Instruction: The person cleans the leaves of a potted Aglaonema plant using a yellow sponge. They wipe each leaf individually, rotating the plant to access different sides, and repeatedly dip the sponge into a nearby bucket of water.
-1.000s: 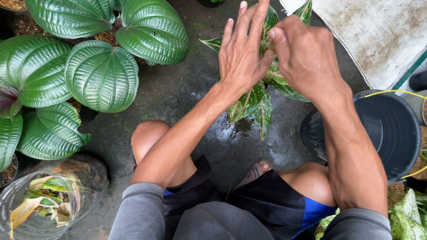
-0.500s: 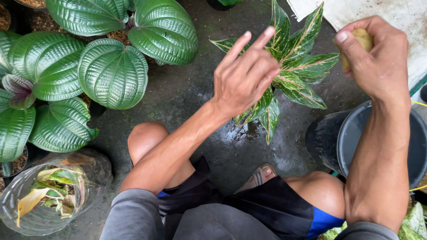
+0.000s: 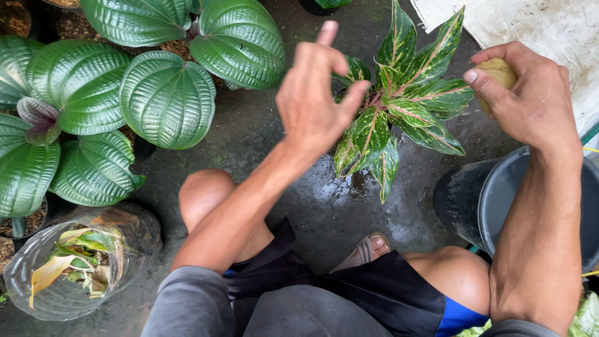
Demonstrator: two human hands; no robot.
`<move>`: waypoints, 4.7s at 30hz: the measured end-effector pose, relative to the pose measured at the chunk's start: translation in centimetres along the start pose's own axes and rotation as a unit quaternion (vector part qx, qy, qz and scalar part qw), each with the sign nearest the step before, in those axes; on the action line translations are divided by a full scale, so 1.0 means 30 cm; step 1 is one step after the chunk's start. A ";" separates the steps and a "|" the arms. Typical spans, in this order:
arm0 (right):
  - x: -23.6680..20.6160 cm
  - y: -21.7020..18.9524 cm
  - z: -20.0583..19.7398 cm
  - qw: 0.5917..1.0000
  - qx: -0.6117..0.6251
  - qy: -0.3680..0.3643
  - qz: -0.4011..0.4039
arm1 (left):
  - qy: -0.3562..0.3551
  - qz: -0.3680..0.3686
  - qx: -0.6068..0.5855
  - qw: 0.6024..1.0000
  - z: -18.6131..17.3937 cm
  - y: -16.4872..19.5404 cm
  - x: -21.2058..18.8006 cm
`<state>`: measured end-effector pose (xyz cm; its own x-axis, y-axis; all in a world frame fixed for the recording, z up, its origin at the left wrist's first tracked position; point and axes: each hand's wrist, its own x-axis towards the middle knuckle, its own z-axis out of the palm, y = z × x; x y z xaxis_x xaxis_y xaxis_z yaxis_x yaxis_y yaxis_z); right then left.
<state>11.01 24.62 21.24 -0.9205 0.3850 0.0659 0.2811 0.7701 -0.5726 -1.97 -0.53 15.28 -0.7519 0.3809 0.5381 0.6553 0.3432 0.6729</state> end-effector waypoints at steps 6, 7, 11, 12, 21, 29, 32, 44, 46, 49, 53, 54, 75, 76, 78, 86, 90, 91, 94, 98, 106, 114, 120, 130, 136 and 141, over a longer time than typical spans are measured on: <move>-0.013 0.261 -0.056 0.979 -0.055 -0.093 0.176 | -0.289 -0.108 0.171 0.936 -0.199 -0.168 -0.105; -0.006 0.315 -0.055 0.965 -0.063 -0.140 0.213 | -0.375 -0.141 0.187 0.897 -0.206 -0.208 -0.137; 0.008 0.458 0.069 0.875 -0.094 -0.335 0.336 | -0.613 -0.195 0.229 0.730 -0.063 -0.336 -0.323; 0.008 0.475 0.117 0.854 -0.092 -0.375 0.349 | -0.655 -0.207 0.215 0.694 -0.004 -0.363 -0.375; 0.027 0.561 0.516 0.923 0.010 -0.286 0.257 | -0.473 -0.299 -0.050 0.827 0.338 -0.573 -0.479; 0.026 0.558 0.667 0.870 0.155 -0.317 0.345 | -0.393 -0.532 -0.349 0.664 0.393 -0.456 -0.393; 0.031 0.568 0.677 0.863 0.165 -0.332 0.343 | -0.381 -0.470 -0.248 0.757 0.405 -0.409 -0.390; -0.190 0.477 0.774 0.781 0.275 -0.409 0.385 | -0.444 -0.485 -0.118 0.744 0.498 -0.536 -0.144; -0.209 0.450 0.786 0.772 0.294 -0.394 0.403 | -0.442 -0.470 -0.088 0.759 0.493 -0.540 -0.121; -0.229 0.450 0.774 0.807 0.259 -0.426 0.317 | -0.428 -0.448 -0.027 0.785 0.471 -0.543 -0.126; -0.222 0.514 0.686 0.824 0.212 -0.511 0.123 | -0.352 -0.424 0.039 0.833 0.400 -0.550 -0.118; -0.207 0.518 0.674 0.823 0.200 -0.527 0.071 | -0.301 -0.421 -0.006 0.856 0.368 -0.547 -0.100; 0.081 0.012 0.086 0.980 0.161 -0.098 0.065 | -0.265 -0.005 -0.112 0.958 0.173 -0.031 0.026; 0.093 0.011 0.119 0.973 0.195 -0.116 0.041 | -0.259 0.004 -0.113 0.959 0.165 -0.030 0.012; 0.099 0.017 0.167 0.971 0.191 -0.140 0.041 | -0.230 0.056 -0.100 0.967 0.151 -0.038 0.000; 0.097 0.067 0.297 0.950 0.176 -0.258 0.005 | -0.151 0.160 -0.094 0.971 0.171 -0.082 0.000; 0.087 0.072 0.246 0.930 0.252 -0.268 -0.003 | -0.150 0.150 -0.107 0.971 0.176 -0.078 0.005; 0.082 0.066 0.231 0.930 0.262 -0.258 0.017 | -0.168 0.130 -0.113 0.971 0.175 -0.074 0.004; 0.068 0.036 0.202 0.935 0.268 -0.231 0.036 | -0.157 0.113 -0.142 0.971 0.178 -0.068 0.003; 0.059 -0.012 0.171 0.950 0.235 -0.202 0.028 | -0.191 0.079 -0.224 0.952 0.199 -0.087 0.018; 0.011 -0.061 0.012 0.926 0.364 -0.077 -0.065 | -0.267 -0.078 -0.222 0.934 0.212 -0.072 0.052; -0.085 0.023 -0.003 0.966 0.198 -0.159 0.040 | -0.089 0.041 -0.140 0.985 -0.012 -0.005 -0.068; -0.083 0.078 0.157 0.948 0.200 -0.248 0.015 | -0.366 -0.311 -0.123 0.869 0.039 -0.003 -0.221; -0.089 0.032 0.333 0.986 0.045 -0.155 -0.033 | -0.332 -0.378 -0.202 0.840 0.259 -0.107 -0.299; -0.130 0.073 0.420 0.971 -0.012 0.026 -0.238 | -0.237 -0.458 -0.437 0.737 0.310 -0.175 -0.364; -0.139 0.081 0.441 0.947 -0.077 0.030 -0.309 | -0.219 -0.472 -0.443 0.730 0.303 -0.177 -0.364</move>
<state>11.96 18.16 8.76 -0.9065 -0.1398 0.3985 -0.2668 0.9210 -0.2839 3.42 1.29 1.23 -0.6156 0.6385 -0.4619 -0.5908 0.0139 0.8067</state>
